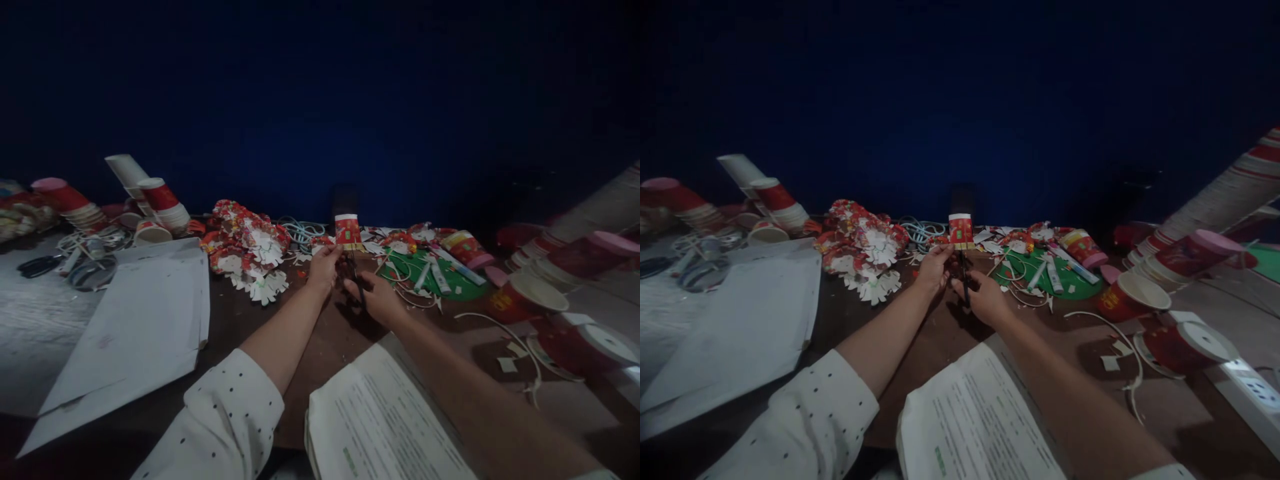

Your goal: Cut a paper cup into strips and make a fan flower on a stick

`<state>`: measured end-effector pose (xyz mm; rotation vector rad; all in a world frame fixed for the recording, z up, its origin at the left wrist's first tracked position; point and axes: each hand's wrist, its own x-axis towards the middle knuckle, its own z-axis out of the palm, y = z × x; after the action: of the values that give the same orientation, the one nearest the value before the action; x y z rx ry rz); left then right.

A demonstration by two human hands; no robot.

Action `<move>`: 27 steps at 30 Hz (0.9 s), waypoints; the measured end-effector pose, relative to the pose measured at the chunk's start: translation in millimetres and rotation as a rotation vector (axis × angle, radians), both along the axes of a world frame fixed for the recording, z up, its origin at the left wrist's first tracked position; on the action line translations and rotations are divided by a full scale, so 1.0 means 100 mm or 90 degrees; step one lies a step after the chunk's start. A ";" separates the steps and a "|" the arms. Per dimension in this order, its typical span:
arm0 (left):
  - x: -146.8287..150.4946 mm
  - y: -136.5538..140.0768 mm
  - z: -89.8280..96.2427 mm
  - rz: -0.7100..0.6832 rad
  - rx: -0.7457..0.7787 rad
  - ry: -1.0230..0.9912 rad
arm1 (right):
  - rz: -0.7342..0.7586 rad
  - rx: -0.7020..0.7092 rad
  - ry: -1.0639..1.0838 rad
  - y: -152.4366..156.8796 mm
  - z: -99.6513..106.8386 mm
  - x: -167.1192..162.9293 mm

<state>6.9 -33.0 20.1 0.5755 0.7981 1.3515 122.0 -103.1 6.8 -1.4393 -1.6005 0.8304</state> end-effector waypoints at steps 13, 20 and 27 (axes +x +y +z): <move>0.06 -0.07 0.00 -0.035 0.010 0.063 | -0.037 0.038 -0.016 0.00 0.03 0.02; 0.09 -0.07 0.00 -0.035 0.008 0.039 | -0.050 0.044 0.016 -0.03 0.07 -0.03; 0.08 -0.08 -0.01 -0.046 0.012 0.032 | -0.068 0.071 -0.007 -0.03 0.04 -0.03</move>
<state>15.0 -40.6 18.6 0.6489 0.7986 1.2838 118.6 -105.7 10.9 -1.4388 -1.5392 0.6628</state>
